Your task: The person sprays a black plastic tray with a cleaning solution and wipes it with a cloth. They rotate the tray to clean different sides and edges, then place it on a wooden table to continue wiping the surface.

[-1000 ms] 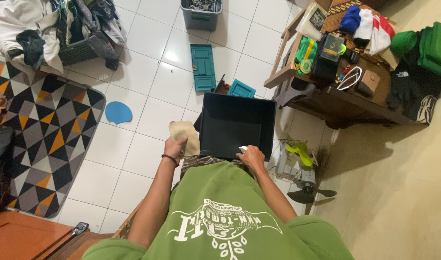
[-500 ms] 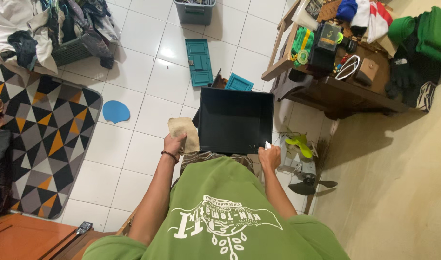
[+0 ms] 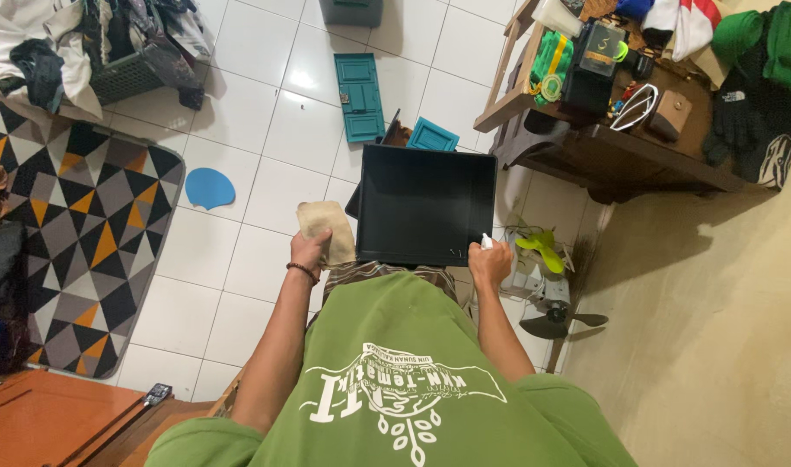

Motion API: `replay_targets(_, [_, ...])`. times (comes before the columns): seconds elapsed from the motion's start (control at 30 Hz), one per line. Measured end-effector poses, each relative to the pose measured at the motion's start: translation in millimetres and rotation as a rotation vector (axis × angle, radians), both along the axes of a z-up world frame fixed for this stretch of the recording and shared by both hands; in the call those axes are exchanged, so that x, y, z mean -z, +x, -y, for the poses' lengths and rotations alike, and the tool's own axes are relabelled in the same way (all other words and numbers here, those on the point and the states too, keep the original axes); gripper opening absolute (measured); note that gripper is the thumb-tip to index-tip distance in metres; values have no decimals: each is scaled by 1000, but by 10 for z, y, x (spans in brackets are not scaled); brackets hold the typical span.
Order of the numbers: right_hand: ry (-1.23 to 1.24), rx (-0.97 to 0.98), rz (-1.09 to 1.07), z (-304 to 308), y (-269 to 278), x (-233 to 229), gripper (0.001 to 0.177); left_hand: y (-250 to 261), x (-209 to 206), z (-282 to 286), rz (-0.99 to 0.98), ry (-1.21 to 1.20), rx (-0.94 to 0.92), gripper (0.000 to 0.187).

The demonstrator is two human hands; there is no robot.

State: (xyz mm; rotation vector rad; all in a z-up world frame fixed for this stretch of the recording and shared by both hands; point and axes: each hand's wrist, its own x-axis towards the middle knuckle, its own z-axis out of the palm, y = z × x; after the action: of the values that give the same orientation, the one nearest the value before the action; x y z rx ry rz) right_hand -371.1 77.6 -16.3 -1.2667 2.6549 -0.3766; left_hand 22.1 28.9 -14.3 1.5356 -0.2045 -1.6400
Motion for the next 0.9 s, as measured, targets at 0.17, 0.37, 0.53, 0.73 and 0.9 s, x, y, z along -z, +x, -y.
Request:
replay_targets(0.17, [13,-38,16,59,63,-37,27,13,5,-4,23,-83,-14,33])
replay_targets(0.37, [99,-188,104,127,278,-209,24,9,-73,-28,30,-3,-27,33])
replay_targets(0.53, [110,-201,132,131,275,-295,26,-14,-35,-89,78,-9,-26,33])
replay_targets(0.73, [58,-152,144,-25,174,-72,36,-32,3,-118,80,13,-11,34])
replay_targets(0.9, [-25,-145,44,-293,21,178,33,-134,-8,-70,65,54,51,33])
